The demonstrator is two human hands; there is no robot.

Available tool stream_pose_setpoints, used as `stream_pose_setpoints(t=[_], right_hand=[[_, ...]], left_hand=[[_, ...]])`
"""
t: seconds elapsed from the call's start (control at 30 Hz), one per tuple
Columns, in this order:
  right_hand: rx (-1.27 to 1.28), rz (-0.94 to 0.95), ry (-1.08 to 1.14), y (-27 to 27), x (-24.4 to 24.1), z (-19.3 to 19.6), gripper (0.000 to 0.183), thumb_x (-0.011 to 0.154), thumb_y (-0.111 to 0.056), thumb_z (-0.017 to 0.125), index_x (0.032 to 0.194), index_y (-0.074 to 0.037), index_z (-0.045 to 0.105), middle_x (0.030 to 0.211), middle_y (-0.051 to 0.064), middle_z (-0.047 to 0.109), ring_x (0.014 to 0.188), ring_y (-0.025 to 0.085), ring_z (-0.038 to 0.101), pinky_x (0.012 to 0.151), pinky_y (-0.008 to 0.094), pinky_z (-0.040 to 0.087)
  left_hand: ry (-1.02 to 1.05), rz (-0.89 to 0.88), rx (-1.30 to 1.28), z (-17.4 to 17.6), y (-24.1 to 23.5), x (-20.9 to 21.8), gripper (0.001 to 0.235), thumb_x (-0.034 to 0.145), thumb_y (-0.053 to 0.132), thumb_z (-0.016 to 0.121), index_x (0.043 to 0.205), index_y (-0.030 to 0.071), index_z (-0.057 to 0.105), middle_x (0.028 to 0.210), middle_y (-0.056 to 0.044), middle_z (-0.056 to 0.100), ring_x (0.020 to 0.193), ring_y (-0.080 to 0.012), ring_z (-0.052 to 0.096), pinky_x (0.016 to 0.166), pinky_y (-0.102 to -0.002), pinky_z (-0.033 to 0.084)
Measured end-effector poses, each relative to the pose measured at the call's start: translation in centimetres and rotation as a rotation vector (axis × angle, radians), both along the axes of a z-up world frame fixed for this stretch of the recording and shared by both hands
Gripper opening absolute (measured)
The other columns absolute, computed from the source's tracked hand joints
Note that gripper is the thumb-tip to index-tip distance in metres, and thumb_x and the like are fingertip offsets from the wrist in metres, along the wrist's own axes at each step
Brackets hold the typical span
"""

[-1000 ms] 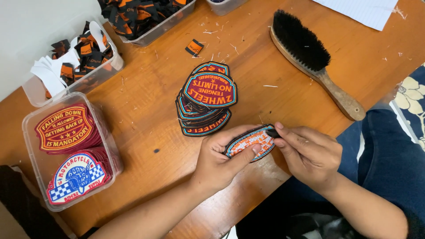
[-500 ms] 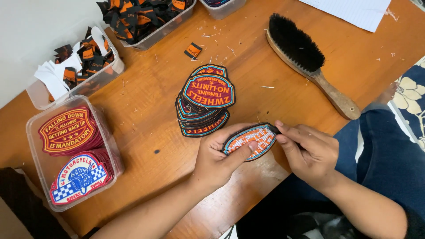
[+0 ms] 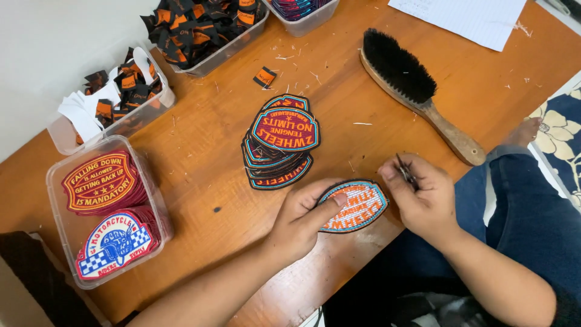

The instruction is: The person trims the edges of a fabric patch using a small knife. They hold the patch in their left hand and carefully cut along the perimeter. After trimming, they use a brush to clean the patch and place it into a plastic container.

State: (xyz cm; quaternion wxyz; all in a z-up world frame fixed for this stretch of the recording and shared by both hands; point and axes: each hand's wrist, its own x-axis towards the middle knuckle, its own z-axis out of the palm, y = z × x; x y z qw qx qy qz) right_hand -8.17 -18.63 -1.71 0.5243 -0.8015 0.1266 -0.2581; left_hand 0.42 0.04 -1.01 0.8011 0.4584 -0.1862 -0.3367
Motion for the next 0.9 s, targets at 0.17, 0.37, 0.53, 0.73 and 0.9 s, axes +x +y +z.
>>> stream_pose_setpoints(t=[0.17, 0.37, 0.53, 0.73, 0.9], right_hand=[[0.042, 0.003, -0.023, -0.8, -0.2, -0.9, 0.032, 0.109, -0.021, 0.055, 0.086, -0.004, 0.07, 0.05, 0.003, 0.051, 0.049, 0.008, 0.037, 0.049, 0.021, 0.037], [0.047, 0.122, -0.005, -1.8, -0.6, -1.3, 0.032, 0.095, -0.033, 0.066, 0.086, -0.003, 0.07, 0.045, -0.002, 0.041, 0.043, 0.006, 0.036, 0.047, 0.019, 0.038], [-0.032, 0.173, -0.012, -1.1, -0.3, -0.6, 0.019, 0.079, -0.011, 0.085, 0.085, -0.003, 0.069, 0.044, 0.001, 0.039, 0.043, 0.008, 0.037, 0.045, 0.021, 0.037], [0.079, 0.07, -0.033, -0.9, 0.0, 0.3, 0.014, 0.099, -0.004, 0.062, 0.088, -0.002, 0.072, 0.047, -0.001, 0.043, 0.049, 0.006, 0.036, 0.049, 0.02, 0.036], [0.224, 0.092, -0.156, 1.2, -0.6, 0.9, 0.05, 0.11, -0.045, 0.041, 0.117, -0.002, 0.066, 0.062, -0.002, 0.045, 0.056, 0.006, 0.034, 0.054, 0.02, 0.037]], left_hand=[[-0.005, 0.017, -0.017, -1.1, 0.1, 0.4, 0.026, 0.096, 0.008, 0.062, 0.118, -0.004, 0.072, 0.098, -0.015, 0.075, 0.097, -0.0138, 0.064, 0.089, -0.031, 0.055], [0.085, 0.07, -0.053, -0.8, 0.0, 0.3, 0.028, 0.095, 0.009, 0.063, 0.118, -0.006, 0.07, 0.097, -0.018, 0.075, 0.096, -0.0164, 0.068, 0.087, -0.031, 0.056], [0.018, 0.09, -0.032, -0.2, 0.0, 0.4, 0.027, 0.097, 0.01, 0.063, 0.118, -0.003, 0.071, 0.1, -0.016, 0.075, 0.098, -0.0153, 0.066, 0.088, -0.03, 0.055], [0.028, 0.142, -0.012, -0.5, -0.1, 0.5, 0.028, 0.096, 0.01, 0.064, 0.119, -0.004, 0.07, 0.101, -0.016, 0.075, 0.096, -0.0154, 0.066, 0.085, -0.029, 0.057], [-0.004, 0.235, 0.016, 0.7, 0.0, 0.7, 0.041, 0.085, 0.0, 0.076, 0.123, -0.009, 0.064, 0.098, -0.014, 0.072, 0.092, -0.0143, 0.066, 0.081, -0.028, 0.058]])
